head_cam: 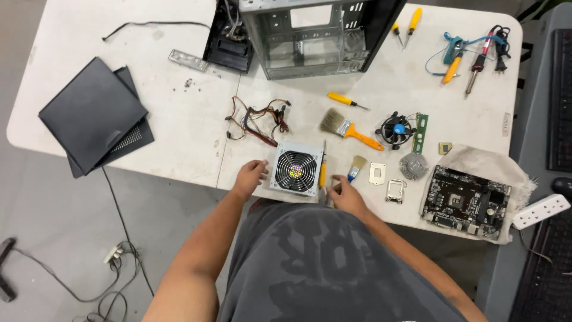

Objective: A person is cleaning and inspecting computer components, including a power supply unit and a motherboard, using small tools on a repair bench.

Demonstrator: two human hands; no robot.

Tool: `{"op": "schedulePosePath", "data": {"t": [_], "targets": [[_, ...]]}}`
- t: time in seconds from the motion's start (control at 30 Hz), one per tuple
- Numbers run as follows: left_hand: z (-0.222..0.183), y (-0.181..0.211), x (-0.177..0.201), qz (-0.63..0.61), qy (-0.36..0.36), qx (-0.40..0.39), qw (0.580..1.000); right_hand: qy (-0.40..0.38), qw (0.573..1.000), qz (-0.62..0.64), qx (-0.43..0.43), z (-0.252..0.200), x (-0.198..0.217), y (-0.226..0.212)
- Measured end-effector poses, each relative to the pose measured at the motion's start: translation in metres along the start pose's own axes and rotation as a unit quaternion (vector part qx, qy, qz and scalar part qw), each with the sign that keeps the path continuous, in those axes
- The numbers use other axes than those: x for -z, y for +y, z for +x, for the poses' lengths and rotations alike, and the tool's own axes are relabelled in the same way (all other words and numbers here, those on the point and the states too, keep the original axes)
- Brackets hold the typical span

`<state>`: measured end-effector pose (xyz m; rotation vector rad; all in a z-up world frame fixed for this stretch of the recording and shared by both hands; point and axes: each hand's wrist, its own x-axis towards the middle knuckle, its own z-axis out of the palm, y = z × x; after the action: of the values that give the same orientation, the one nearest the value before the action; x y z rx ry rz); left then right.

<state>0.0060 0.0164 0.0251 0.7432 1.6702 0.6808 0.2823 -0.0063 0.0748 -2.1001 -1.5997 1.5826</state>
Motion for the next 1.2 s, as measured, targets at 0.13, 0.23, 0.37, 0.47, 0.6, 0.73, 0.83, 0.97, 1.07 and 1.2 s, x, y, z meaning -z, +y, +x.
{"op": "schedulePosePath", "data": {"t": [0.13, 0.23, 0.37, 0.47, 0.6, 0.73, 0.83, 0.97, 1.07, 1.2], "targets": [[0.028, 0.031, -0.011, -0.156, 0.03, 0.045, 0.986, -0.044, 0.999, -0.027, 0.01, -0.019, 0.012, -0.009], [0.06, 0.03, -0.021, -0.36, -0.008, 0.088, 0.929, -0.068, 0.997, -0.015, 0.015, -0.015, 0.004, 0.005], [0.054, 0.065, -0.021, -0.452, -0.039, 0.074, 0.888, -0.081, 0.996, 0.033, 0.008, -0.013, 0.003, 0.008], [0.067, 0.054, -0.019, -0.488, -0.065, 0.076, 0.867, -0.088, 0.993, 0.081, 0.027, 0.0, -0.001, 0.02], [0.064, 0.053, -0.004, -0.271, -0.135, -0.01, 0.953, -0.048, 0.988, 0.144, 0.035, 0.009, -0.014, 0.015], [0.053, 0.067, 0.008, -0.052, -0.106, -0.123, 0.985, 0.024, 0.984, 0.175, -0.007, 0.018, -0.027, -0.007], [0.053, 0.047, 0.013, 0.098, -0.103, -0.218, 0.965, 0.04, 0.974, 0.22, -0.043, -0.005, -0.028, -0.048], [0.037, 0.046, 0.009, 0.074, -0.07, -0.253, 0.962, 0.075, 0.992, 0.103, 0.006, -0.005, -0.046, -0.056], [0.031, 0.037, 0.013, -0.027, -0.034, -0.124, 0.991, 0.121, 0.992, -0.025, 0.032, -0.014, -0.061, -0.076], [0.02, 0.035, 0.029, -0.077, -0.111, -0.164, 0.977, 0.231, 0.952, -0.193, 0.061, -0.023, -0.075, -0.113]]}}
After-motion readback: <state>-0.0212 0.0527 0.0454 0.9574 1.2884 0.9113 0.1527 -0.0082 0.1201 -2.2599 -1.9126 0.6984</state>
